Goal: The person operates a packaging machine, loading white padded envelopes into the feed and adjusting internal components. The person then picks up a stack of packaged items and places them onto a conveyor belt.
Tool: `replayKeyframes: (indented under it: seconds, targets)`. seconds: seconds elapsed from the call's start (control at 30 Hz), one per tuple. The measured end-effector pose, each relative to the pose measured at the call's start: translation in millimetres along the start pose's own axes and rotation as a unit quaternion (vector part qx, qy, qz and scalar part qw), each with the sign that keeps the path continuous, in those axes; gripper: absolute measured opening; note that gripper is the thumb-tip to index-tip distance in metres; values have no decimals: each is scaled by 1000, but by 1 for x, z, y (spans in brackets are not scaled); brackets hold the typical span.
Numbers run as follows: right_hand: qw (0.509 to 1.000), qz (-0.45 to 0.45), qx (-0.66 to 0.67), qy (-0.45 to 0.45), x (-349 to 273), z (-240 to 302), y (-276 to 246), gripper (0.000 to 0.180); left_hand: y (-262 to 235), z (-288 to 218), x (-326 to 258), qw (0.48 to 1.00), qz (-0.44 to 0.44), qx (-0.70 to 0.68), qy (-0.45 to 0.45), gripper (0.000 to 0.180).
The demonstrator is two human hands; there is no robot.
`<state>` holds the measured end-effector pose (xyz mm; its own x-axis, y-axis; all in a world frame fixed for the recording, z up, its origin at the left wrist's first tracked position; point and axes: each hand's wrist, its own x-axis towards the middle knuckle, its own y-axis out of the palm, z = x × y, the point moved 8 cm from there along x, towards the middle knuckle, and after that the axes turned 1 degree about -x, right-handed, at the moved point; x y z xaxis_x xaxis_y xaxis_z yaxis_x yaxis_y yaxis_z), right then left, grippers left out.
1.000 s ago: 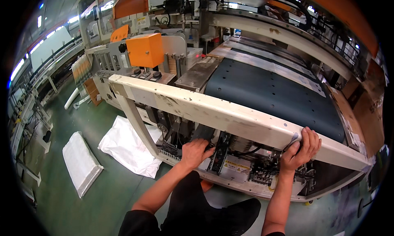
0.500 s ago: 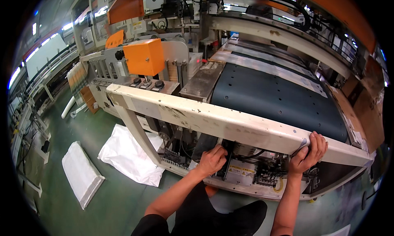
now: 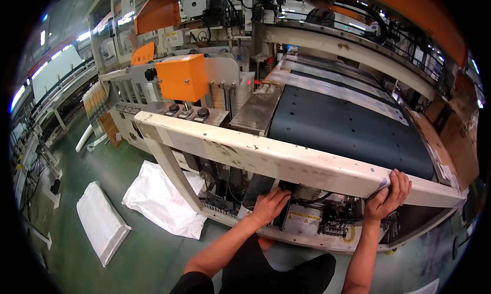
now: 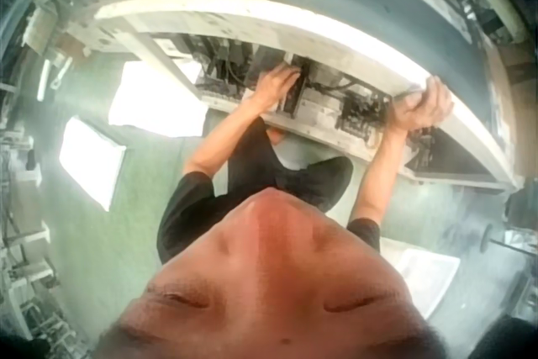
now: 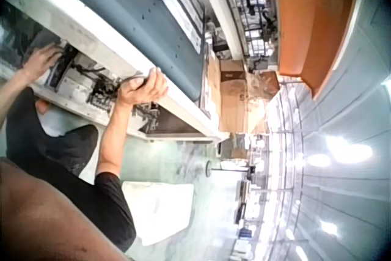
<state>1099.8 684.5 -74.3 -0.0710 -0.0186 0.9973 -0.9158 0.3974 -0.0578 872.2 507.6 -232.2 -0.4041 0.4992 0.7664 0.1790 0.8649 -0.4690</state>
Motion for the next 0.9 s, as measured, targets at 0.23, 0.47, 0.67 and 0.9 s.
replayKeyframes:
  seconds: [0.23, 0.47, 0.67, 0.9]
  targets:
    - [1000, -1, 2, -4, 1, 1, 0, 36, 3, 1, -1, 1000, 17, 17, 20, 16]
    - [1000, 5, -3, -3, -1, 0, 0, 36, 1, 0, -1, 1000, 17, 18, 12, 14]
    - [1000, 4, 4, -9, 2, 2, -1, 35, 3, 2, -2, 999, 15, 28, 24, 15]
    - [1000, 4, -2, -11, 2, 2, 0, 35, 5, 4, -3, 999, 11, 27, 22, 15]
